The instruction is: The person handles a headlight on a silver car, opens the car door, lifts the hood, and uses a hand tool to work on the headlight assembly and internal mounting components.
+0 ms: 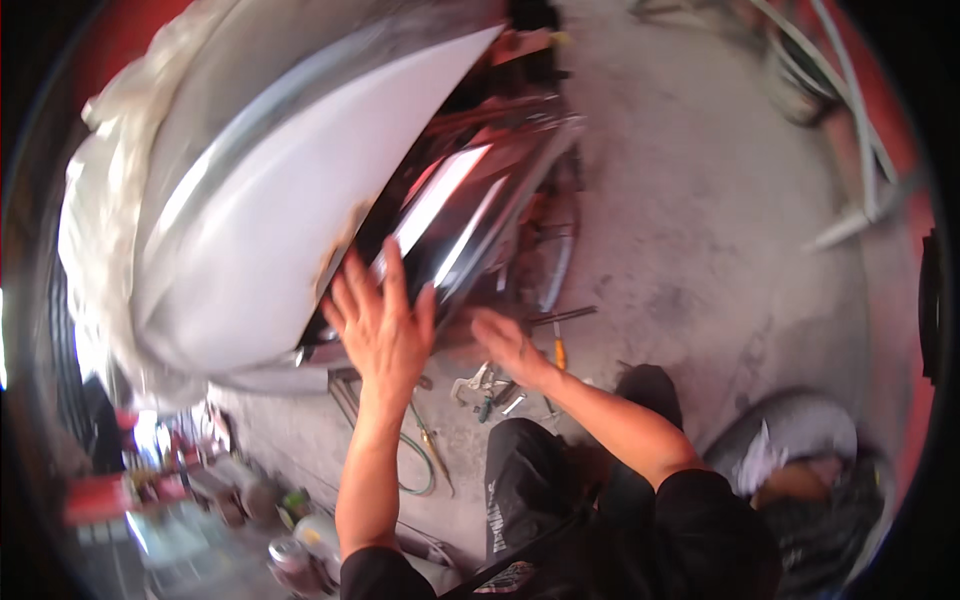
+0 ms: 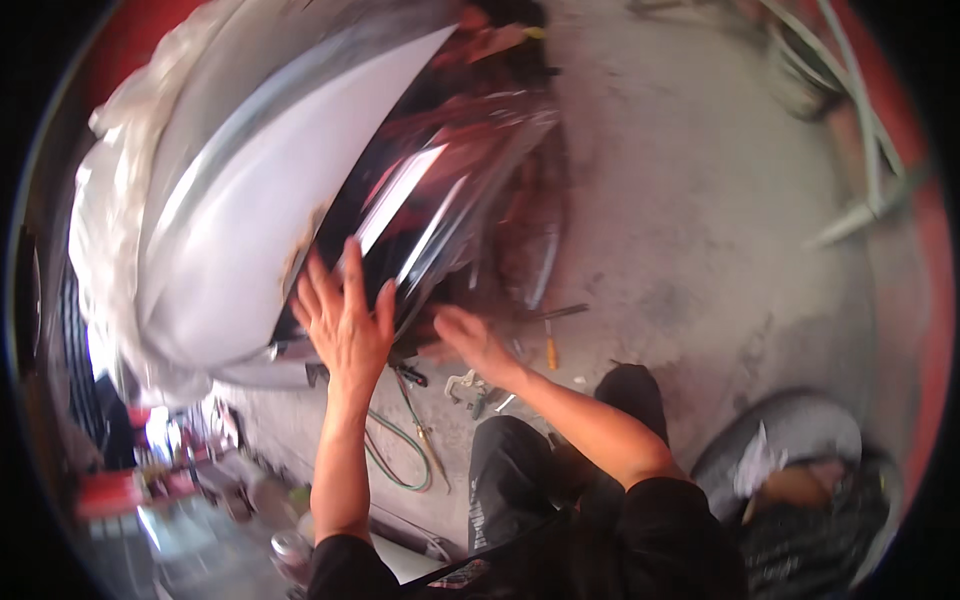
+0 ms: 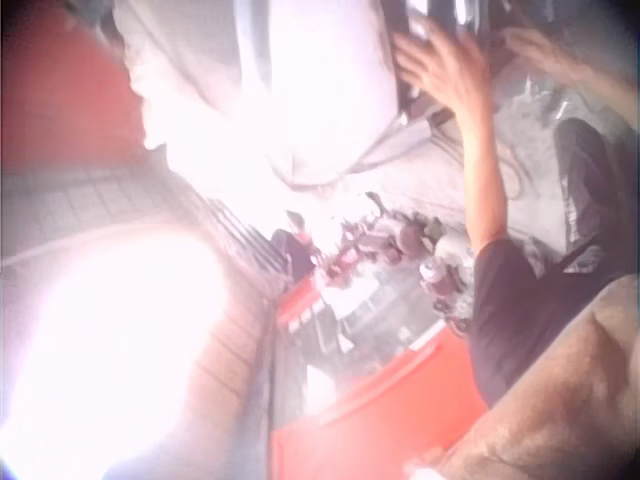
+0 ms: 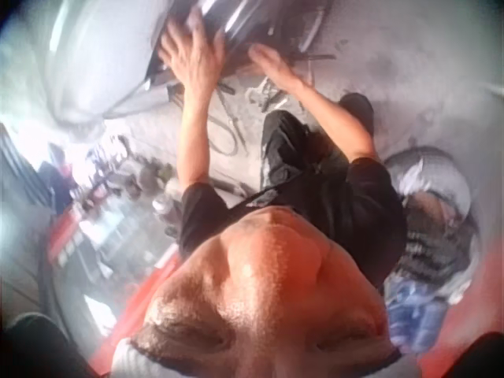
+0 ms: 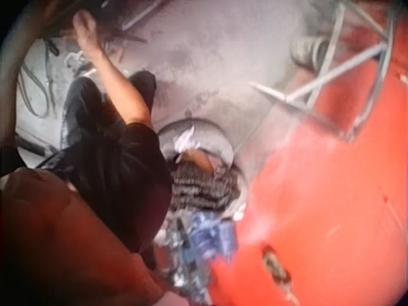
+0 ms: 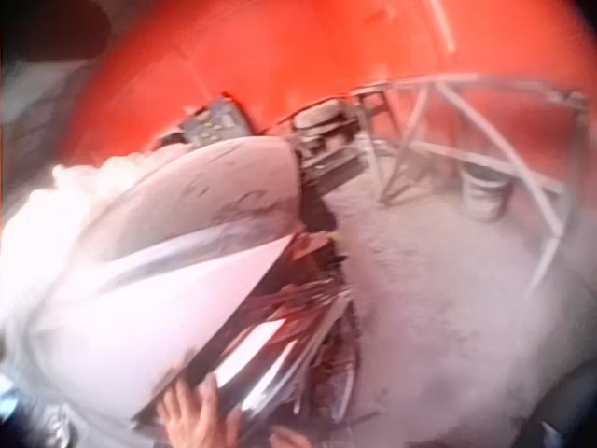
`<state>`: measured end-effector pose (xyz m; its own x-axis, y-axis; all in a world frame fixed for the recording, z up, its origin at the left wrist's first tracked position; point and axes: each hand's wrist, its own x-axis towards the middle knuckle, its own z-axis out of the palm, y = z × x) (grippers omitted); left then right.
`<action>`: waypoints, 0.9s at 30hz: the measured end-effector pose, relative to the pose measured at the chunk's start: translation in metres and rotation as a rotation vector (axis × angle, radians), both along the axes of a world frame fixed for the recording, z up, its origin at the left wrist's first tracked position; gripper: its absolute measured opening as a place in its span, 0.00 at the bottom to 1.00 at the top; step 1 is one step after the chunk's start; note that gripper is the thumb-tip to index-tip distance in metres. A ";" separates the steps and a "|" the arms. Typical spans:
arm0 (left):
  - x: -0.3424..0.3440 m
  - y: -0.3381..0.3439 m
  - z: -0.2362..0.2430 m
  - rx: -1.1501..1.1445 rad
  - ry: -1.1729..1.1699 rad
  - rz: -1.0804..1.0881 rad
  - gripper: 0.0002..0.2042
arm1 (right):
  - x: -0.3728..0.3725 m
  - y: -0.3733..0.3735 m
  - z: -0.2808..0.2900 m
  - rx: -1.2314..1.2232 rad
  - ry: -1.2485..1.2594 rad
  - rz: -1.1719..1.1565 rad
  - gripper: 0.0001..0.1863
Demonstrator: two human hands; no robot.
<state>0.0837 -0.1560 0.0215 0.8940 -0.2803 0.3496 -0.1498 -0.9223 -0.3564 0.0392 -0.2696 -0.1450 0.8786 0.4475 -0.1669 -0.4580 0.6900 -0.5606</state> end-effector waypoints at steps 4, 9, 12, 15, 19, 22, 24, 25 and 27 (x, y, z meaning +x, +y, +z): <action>-0.009 0.000 0.016 0.009 0.070 -0.019 0.37 | -0.078 -0.084 0.023 -0.277 0.191 0.021 0.25; -0.023 0.000 0.059 -0.029 0.394 0.028 0.39 | -0.190 -0.209 0.066 -0.594 0.619 -0.253 0.18; -0.023 0.001 0.072 -0.035 0.519 0.035 0.38 | -0.237 -0.267 0.110 -0.625 0.865 -0.391 0.20; -0.027 -0.038 0.087 -0.206 0.761 0.067 0.37 | -0.262 -0.315 0.105 -0.673 0.910 -0.454 0.20; -0.062 -0.072 0.070 -0.475 0.946 -0.068 0.35 | -0.246 -0.369 0.099 -0.961 0.722 -0.447 0.17; -0.033 -0.110 0.078 -0.581 1.298 -0.022 0.30 | -0.153 -0.391 0.170 -0.841 0.862 -0.496 0.17; -0.010 -0.118 0.058 -0.790 1.368 -0.030 0.26 | -0.105 -0.406 0.176 -0.916 0.746 -0.439 0.17; 0.010 -0.128 0.068 -0.771 1.311 -0.071 0.24 | -0.080 -0.411 0.179 -0.967 0.633 -0.388 0.16; 0.051 -0.141 0.072 -0.780 1.379 -0.077 0.24 | -0.020 -0.418 0.189 -1.016 0.513 -0.311 0.16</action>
